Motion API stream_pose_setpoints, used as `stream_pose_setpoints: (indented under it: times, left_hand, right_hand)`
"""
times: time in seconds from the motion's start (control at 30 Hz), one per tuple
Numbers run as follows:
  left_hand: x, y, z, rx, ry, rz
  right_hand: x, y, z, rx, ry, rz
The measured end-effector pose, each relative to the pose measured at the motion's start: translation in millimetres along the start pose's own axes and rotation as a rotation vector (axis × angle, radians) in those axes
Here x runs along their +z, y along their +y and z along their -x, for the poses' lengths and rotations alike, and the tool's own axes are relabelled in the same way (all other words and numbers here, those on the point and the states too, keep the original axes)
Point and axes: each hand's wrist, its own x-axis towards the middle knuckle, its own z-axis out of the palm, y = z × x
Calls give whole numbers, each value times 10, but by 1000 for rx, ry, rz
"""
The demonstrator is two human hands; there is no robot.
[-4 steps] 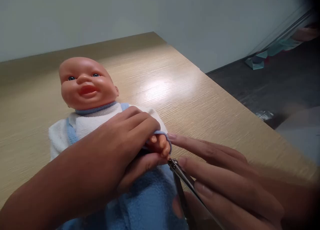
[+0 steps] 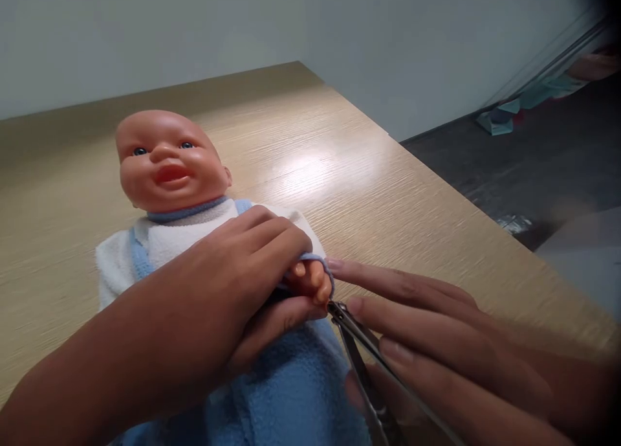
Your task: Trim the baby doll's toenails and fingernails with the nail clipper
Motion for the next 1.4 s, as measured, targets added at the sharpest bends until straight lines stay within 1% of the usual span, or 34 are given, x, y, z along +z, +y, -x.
stream_pose_setpoints:
  times: [0.13, 0.27, 0.33, 0.4, 0.43, 0.47, 0.5, 0.53, 0.57, 0.6, 0.67, 0.77, 0.83, 0.9, 1.0, 1.1, 1.2, 1.27, 1.3, 1.33, 1.4]
  left_hand:
    - [7, -1, 7, 6, 11, -26]
    - [13, -8, 11, 7, 23, -52]
    - [11, -3, 11, 20, 25, -57]
    - [8, 9, 10, 23, 30, -71]
    - [7, 15, 9, 21, 30, -81]
    - [7, 20, 7, 18, 25, -96]
    - [9, 23, 4, 18, 15, -114]
    - [13, 24, 1, 19, -1, -135]
    - [17, 23, -3, 22, -19, -161]
    - [22, 22, -6, 29, -37, -184]
    - [25, 25, -6, 28, -66, -231]
    - [16, 71, 37, -9, -88, -281]
    - [12, 146, 108, -48, -73, -290]
    - [27, 252, 216, -87, -11, -298]
    - [91, 433, 441, -96, 155, -325]
    - [184, 607, 736, -72, 326, -358]
    - [296, 801, 1085, -108, 445, -379]
    - [399, 956, 1321, -133, 463, -363]
    - [463, 1035, 1431, -144, 451, -348]
    - [535, 1108, 1533, -147, 426, -340]
    - [693, 1216, 1696, -169, 343, -317]
  right_hand:
    - [87, 116, 53, -65, -2, 61]
    - [175, 282, 147, -141, -41, 115]
    - [173, 367, 162, -248, 9, 102]
    - [145, 442, 140, -372, 31, 35]
    - [130, 476, 118, -409, 0, -29]
    - [117, 507, 93, -409, -63, -104]
    - [113, 537, 71, -402, -82, -194]
    - [117, 567, 55, -373, -77, -270]
    - [131, 598, 48, -354, -30, -310]
    - [153, 629, 51, -340, 38, -329]
    - [207, 688, 79, -315, 111, -292]
    - [271, 749, 131, -287, 104, -271]
    - [291, 768, 142, -286, 84, -275]
    - [299, 776, 133, -303, 75, -272]
    - [301, 782, 110, -352, 77, -236]
    - [295, 781, 94, -434, 91, -212]
    - [276, 748, 62, -571, 100, -207]
    - [247, 674, 33, -688, 97, -196]
    - [225, 610, 26, -740, 89, -190]
    - [197, 525, 30, -782, 70, -184]
    - [126, 292, 90, -823, -19, -170]
